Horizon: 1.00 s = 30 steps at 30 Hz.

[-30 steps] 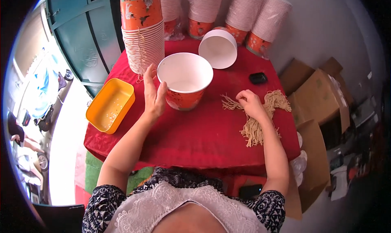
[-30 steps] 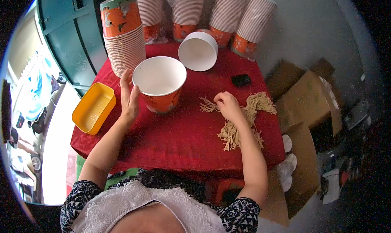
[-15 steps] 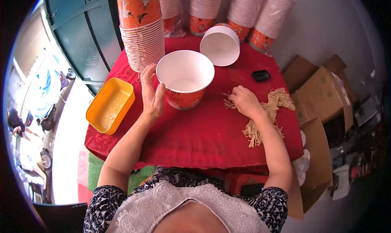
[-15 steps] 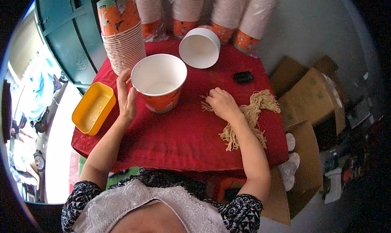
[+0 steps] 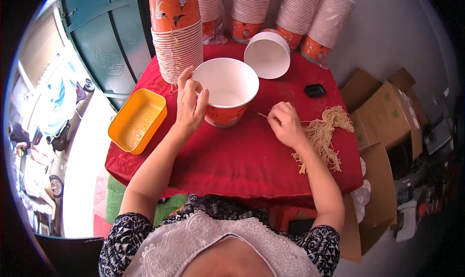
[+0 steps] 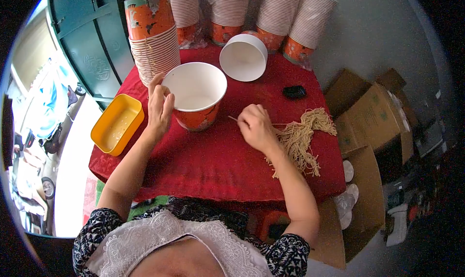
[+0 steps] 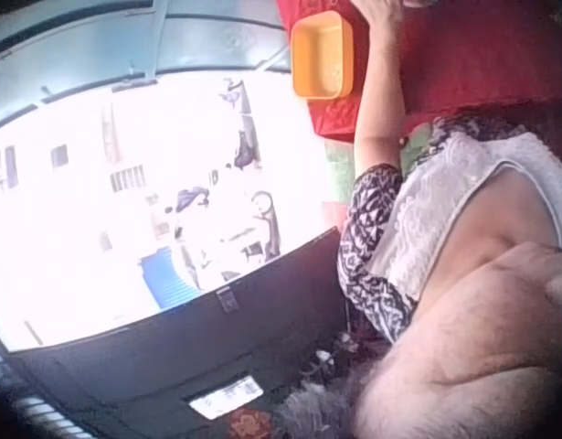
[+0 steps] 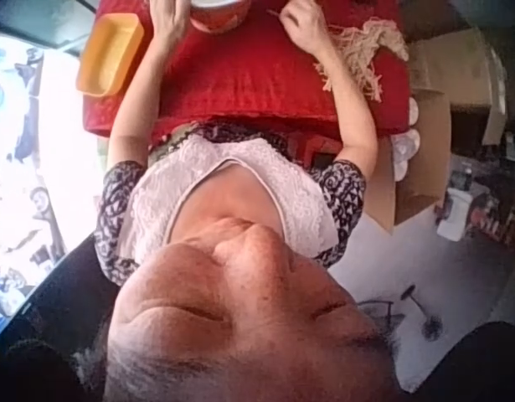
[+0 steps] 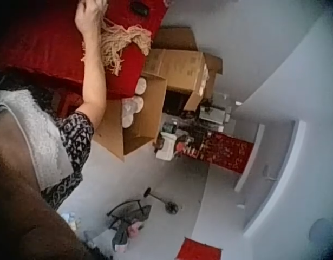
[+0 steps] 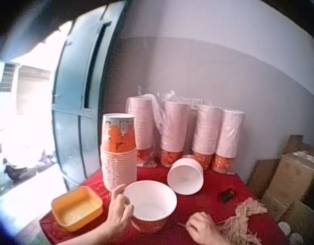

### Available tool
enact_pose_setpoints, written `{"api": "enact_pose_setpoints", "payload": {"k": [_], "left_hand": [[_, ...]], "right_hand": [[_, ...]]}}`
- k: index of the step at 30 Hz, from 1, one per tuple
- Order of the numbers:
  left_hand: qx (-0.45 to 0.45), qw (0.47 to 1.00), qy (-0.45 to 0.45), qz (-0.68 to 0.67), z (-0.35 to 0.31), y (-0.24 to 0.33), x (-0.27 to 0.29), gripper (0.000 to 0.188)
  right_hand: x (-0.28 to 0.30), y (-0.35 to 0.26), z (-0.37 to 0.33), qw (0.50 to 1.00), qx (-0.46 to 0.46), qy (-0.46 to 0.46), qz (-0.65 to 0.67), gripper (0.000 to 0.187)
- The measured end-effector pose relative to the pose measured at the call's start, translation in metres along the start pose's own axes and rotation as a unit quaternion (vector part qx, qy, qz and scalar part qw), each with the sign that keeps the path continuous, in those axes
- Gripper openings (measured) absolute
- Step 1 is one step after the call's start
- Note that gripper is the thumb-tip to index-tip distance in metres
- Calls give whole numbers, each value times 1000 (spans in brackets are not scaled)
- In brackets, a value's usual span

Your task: The person is threading a thin yellow string through the pre-punched holes of festive-themed paper buckets to create handles.

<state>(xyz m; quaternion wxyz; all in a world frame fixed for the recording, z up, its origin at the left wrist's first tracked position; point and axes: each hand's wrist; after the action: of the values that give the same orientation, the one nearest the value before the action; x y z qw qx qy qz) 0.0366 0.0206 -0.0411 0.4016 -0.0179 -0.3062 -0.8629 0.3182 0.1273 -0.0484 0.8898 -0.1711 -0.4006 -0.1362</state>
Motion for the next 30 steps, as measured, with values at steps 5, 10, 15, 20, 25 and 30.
{"api": "enact_pose_setpoints", "payload": {"k": [5,10,15,20,25,30], "left_hand": [[17,999,-14,26,5,-7,8,26],[-13,990,52,127,12,18,23,23],[129,991,6,-38,-13,81,42,21],[330,898,-173,-236,-30,113,36,51],[276,906,-219,-237,-24,116,23,42],[252,911,-260,-196,-21,116,20,29]], "right_hand": [[-1,-84,9,984,24,29,172,7],[11,-137,0,930,-111,-19,350,6],[7,-143,-13,913,-135,34,384,5],[11,-149,-13,929,-128,37,344,3],[10,-145,-17,936,-121,60,326,4],[10,-146,-17,922,-169,65,341,4]]}}
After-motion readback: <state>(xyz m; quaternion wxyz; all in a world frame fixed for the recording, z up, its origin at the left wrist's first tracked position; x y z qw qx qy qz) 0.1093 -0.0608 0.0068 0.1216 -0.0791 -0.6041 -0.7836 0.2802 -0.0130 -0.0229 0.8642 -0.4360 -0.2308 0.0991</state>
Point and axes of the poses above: each hand's wrist, its own z-axis towards the middle knuckle, its own x-axis out of the back of the hand, y = z × x, and after that the axes turned 8 degrees about -z, right-handed
